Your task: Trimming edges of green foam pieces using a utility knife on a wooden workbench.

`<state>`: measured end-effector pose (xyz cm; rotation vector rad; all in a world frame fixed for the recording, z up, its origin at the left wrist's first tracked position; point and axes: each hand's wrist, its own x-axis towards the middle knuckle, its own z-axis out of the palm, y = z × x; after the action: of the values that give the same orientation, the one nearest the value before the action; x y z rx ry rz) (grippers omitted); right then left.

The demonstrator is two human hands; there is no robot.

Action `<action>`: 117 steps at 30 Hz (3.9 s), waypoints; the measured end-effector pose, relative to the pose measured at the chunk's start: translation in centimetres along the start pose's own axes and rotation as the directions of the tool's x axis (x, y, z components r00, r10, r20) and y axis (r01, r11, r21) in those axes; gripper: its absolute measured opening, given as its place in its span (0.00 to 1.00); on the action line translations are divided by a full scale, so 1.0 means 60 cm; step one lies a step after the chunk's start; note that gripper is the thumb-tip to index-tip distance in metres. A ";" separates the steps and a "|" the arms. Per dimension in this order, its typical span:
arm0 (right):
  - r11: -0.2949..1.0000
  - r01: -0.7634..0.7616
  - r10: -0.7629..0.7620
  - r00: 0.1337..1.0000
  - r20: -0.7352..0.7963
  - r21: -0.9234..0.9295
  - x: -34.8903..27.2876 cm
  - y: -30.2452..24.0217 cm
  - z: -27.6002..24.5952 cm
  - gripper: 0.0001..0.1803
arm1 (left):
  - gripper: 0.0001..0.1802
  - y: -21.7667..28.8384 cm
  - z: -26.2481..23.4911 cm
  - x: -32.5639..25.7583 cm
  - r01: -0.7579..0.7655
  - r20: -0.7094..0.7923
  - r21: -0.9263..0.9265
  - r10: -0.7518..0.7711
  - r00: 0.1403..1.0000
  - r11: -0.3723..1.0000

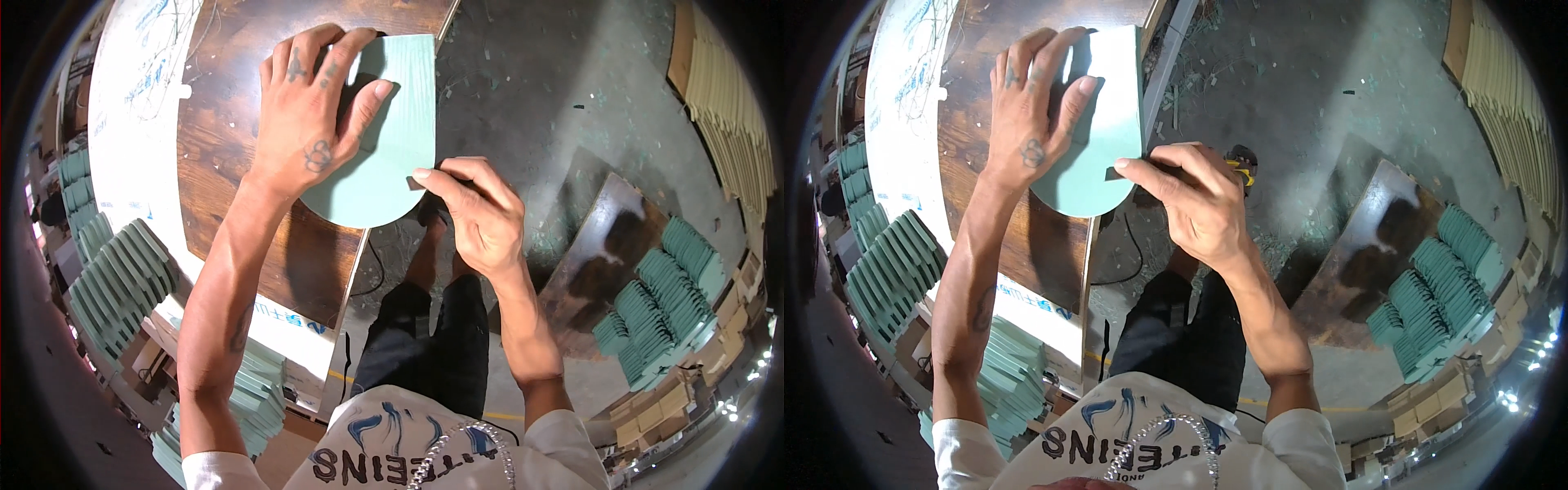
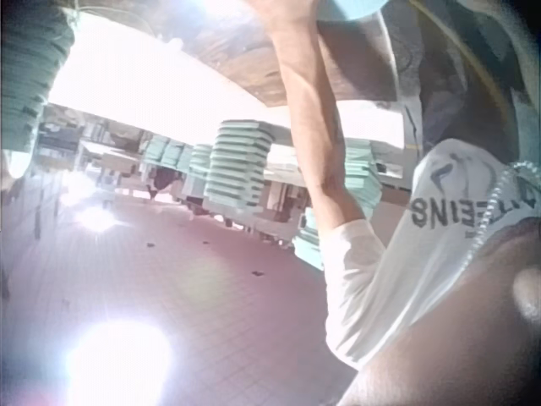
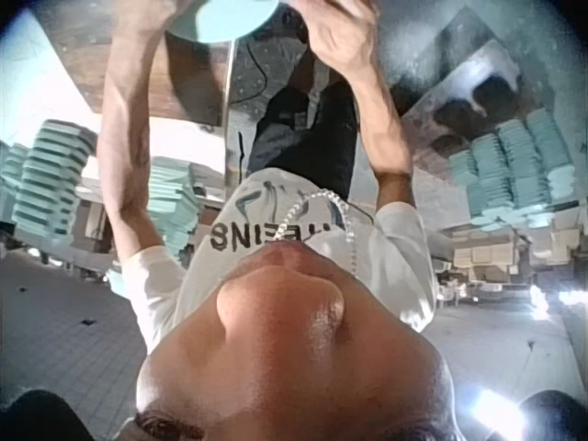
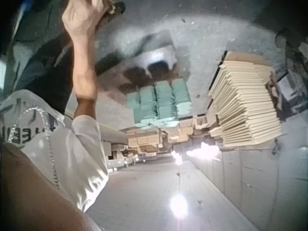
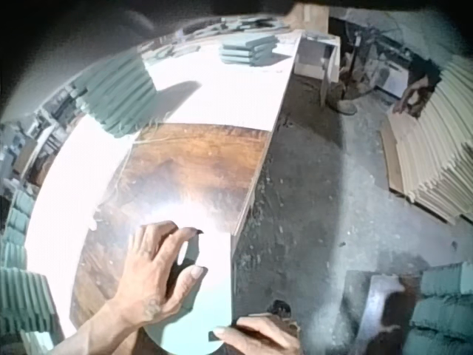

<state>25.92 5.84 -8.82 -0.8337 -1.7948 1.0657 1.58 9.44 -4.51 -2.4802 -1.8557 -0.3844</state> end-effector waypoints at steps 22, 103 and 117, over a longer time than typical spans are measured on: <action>0.989 0.084 -0.077 0.995 0.062 -0.123 -0.059 -0.011 0.002 0.24 | 0.25 0.006 0.003 -0.034 0.217 0.001 0.065 -0.217 0.976 0.974; 0.908 0.251 -0.045 0.855 0.517 -0.335 -0.043 -0.071 -0.073 0.29 | 0.19 -0.007 0.005 -0.012 0.013 -0.089 -0.166 -0.028 0.996 0.986; 0.905 -0.410 0.406 0.912 0.054 0.114 -0.150 -0.111 0.007 0.22 | 0.17 0.007 0.006 -0.007 0.213 -0.065 -0.132 -0.223 0.973 0.968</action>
<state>28.43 -4.69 -5.95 -1.1542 -1.5934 1.4474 1.92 8.98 -4.89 -2.2983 -2.1409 -0.6128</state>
